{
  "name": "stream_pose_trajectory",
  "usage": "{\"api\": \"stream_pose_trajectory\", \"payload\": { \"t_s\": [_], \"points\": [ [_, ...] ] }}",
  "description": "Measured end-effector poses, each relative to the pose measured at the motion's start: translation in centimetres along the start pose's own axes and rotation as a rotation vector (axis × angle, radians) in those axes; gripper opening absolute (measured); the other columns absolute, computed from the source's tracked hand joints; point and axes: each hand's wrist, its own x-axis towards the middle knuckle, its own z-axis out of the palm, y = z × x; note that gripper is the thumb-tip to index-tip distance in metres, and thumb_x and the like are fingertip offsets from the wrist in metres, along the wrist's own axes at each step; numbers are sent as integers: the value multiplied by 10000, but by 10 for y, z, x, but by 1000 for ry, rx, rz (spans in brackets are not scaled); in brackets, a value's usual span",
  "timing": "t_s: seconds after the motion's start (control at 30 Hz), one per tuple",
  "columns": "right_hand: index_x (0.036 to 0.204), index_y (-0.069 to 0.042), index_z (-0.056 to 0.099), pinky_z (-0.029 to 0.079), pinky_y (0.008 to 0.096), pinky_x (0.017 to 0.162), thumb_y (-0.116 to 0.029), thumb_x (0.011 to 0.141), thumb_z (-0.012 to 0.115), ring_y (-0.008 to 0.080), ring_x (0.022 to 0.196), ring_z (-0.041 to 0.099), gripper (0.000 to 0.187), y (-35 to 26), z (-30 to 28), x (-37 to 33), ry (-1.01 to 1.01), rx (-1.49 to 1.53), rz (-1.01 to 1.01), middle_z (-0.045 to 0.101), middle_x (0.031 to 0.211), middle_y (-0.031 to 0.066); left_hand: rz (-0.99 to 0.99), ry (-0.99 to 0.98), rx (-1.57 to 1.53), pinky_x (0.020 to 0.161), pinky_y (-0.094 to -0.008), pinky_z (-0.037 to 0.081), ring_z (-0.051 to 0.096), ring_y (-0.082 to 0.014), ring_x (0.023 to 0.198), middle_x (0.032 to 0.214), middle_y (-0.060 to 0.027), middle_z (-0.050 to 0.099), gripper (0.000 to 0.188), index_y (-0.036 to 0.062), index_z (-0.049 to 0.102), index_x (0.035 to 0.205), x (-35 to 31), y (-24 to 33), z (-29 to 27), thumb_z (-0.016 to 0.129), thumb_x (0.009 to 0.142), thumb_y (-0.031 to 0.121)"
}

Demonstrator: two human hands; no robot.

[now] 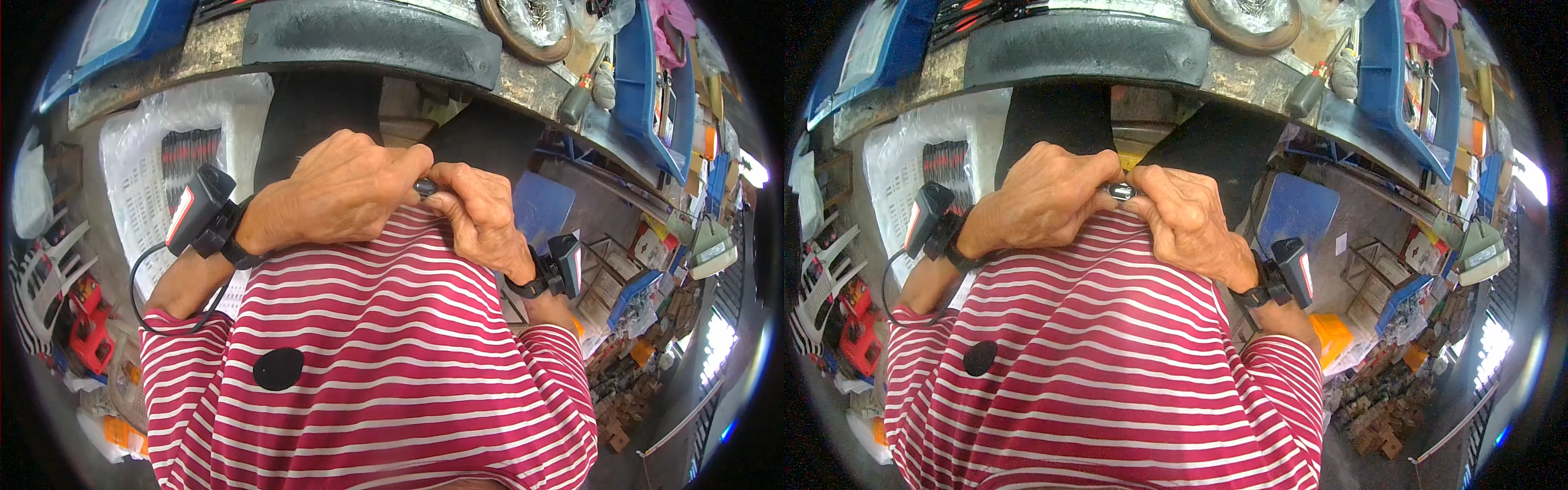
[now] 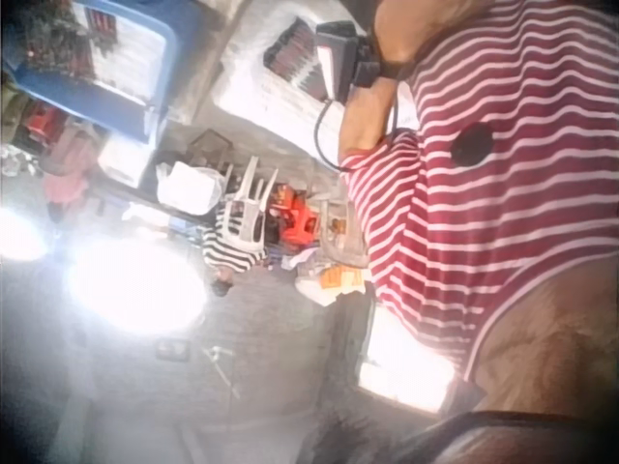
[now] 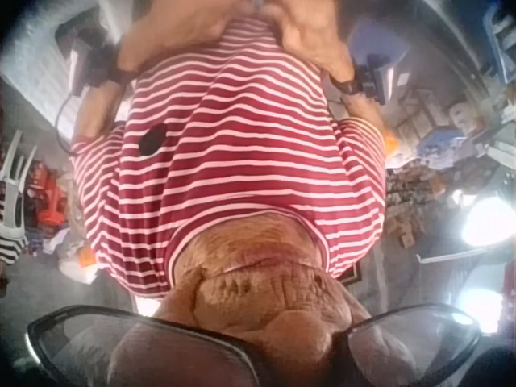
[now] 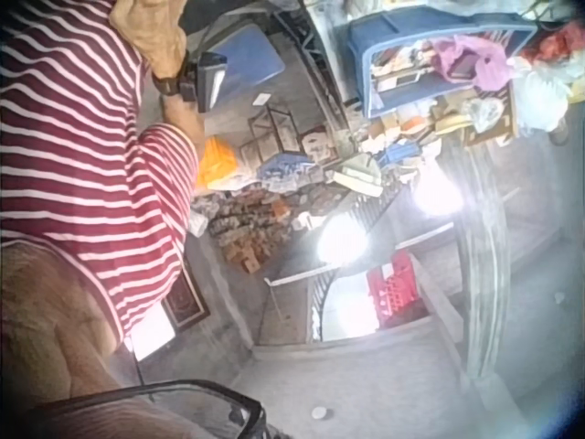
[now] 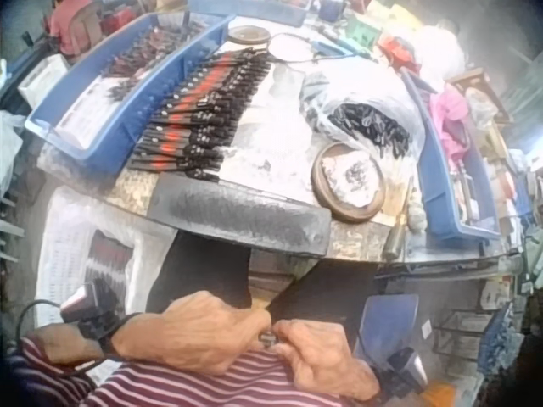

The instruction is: The person repeatedly assembles screwdrivers by inserting metal shafts into black and red handles, then placing the completed tools into a blue tray. The person also picks up a hammer and uses it to tap a handle during assembly.

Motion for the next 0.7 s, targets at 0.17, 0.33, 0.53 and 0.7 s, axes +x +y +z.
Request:
{"api": "stream_pose_trajectory", "payload": {
  "t_s": [0.17, 0.33, 0.53, 0.7],
  "points": [
    [869, 43, 585, 484, 356, 578, -13, 737, 628, 312, 649, 617, 149, 0, 8, -4, -28, 30, 18, 601, 723, 174, -44, -103, -44, 490, -373, 432, 570, -310, 508, 613, -158, 583, 196, -15, 510, 826, -5, -4, 2, 645, 757, 109],
    [862, 34, 588, 467, 347, 557, -16, 757, 626, 288, 610, 602, 123, 0, 15, -6, 53, 84, 115, 598, 702, 156, -23, -4, -74, 492, -374, 425, 567, -307, 519, 632, -152, 591, 178, 1, 517, 839, -6, -9, 6, 639, 752, 97],
    [876, 21, 586, 460, 326, 541, -50, 801, 635, 250, 611, 603, 114, -1, 14, -9, 48, 117, 211, 603, 710, 141, 12, 26, -23, 494, -330, 430, 590, -245, 543, 638, -102, 596, 156, 52, 547, 865, -8, -13, 10, 630, 805, 169],
    [875, 16, 585, 458, 322, 534, -65, 805, 640, 255, 619, 605, 120, -1, 13, -11, 38, 80, 173, 603, 716, 138, -7, 36, -95, 513, -315, 450, 605, -241, 573, 673, -104, 611, 166, 42, 561, 892, -11, -14, 16, 628, 809, 169]
  ]
}}
